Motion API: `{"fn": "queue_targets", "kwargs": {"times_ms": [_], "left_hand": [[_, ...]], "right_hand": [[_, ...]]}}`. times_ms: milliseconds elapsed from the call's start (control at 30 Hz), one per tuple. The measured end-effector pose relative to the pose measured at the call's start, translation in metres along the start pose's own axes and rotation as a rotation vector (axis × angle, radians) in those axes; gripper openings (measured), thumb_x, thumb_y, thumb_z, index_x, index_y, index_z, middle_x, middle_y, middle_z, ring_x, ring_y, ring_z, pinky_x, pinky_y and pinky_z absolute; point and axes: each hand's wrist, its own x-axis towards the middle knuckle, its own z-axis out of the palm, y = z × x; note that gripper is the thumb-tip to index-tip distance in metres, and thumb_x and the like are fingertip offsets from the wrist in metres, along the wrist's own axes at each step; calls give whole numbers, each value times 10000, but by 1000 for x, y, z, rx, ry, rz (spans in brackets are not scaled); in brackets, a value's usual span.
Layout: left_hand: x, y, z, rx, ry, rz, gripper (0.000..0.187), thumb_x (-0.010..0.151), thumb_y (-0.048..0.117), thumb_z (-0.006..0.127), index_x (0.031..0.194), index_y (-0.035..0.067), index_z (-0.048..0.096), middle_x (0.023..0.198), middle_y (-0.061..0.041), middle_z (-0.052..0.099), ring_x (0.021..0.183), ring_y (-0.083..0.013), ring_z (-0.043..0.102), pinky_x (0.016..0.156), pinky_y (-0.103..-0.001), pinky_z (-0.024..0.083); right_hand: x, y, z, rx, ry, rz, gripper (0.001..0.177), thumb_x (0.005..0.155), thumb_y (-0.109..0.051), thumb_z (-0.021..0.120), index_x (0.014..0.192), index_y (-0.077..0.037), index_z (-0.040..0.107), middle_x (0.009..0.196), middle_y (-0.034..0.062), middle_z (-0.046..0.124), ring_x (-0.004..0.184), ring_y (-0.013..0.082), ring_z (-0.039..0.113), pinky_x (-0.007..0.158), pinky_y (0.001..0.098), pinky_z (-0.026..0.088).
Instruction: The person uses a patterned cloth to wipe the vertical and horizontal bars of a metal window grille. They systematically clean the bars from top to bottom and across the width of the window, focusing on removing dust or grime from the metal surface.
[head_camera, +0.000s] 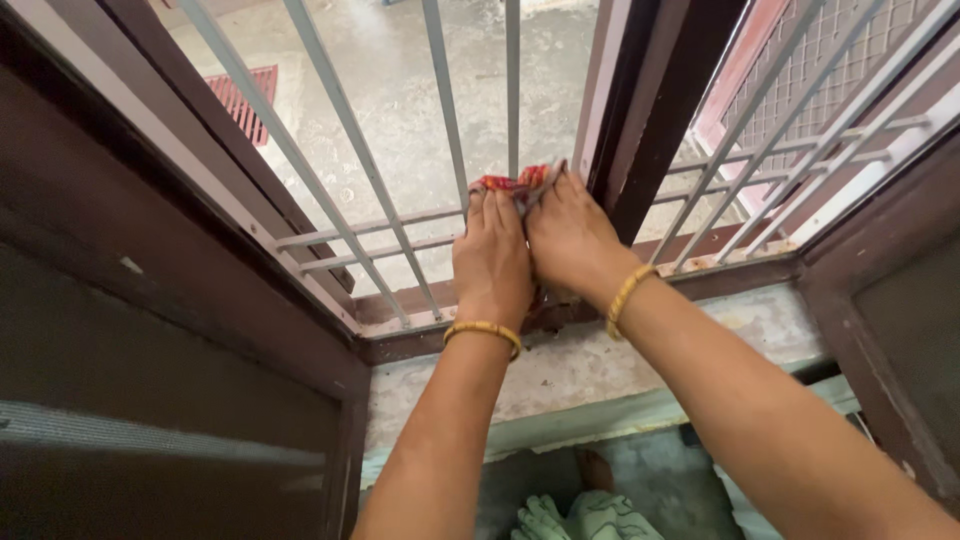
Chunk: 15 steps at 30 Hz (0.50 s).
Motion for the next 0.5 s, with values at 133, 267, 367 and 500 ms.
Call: {"fn": "queue_targets", "kwargs": {"times_ms": [133, 267, 367, 500], "left_hand": [[4, 5, 3, -14, -78, -49, 647, 827, 171, 662, 1396, -44, 444, 1431, -155, 527, 1422, -298, 438, 874, -370, 543], [-4, 2, -1, 3, -9, -6, 640, 856, 196, 654, 1410, -45, 443, 1455, -156, 523, 1409, -283, 449, 839, -387, 545], [-14, -2, -2, -14, 49, 32, 687, 813, 220, 660, 1406, -48, 440, 1446, -157, 524, 1378, -280, 457, 843, -400, 551], [-6, -1, 0, 31, -30, 32, 654, 860, 205, 643, 1421, -57, 433, 1431, -154, 533, 1382, -281, 459, 802, -383, 554]], "right_hand": [[29, 11, 6, 178, -369, 55, 405, 927, -196, 568, 1218, 73, 653, 1350, 277, 592, 1357, 422, 474, 1196, 482, 307], [12, 5, 1, 149, -51, 19, 426, 889, -151, 582, 1230, 94, 654, 1411, 303, 549, 1383, 425, 441, 1201, 512, 257], [-11, -1, -1, 87, -175, 60, 537, 818, -184, 590, 1269, 104, 637, 1402, 289, 526, 1386, 405, 417, 1219, 486, 234], [-4, -3, 3, 87, -88, 55, 511, 874, -192, 558, 1283, 103, 636, 1390, 307, 529, 1372, 431, 422, 1182, 494, 261]]}}
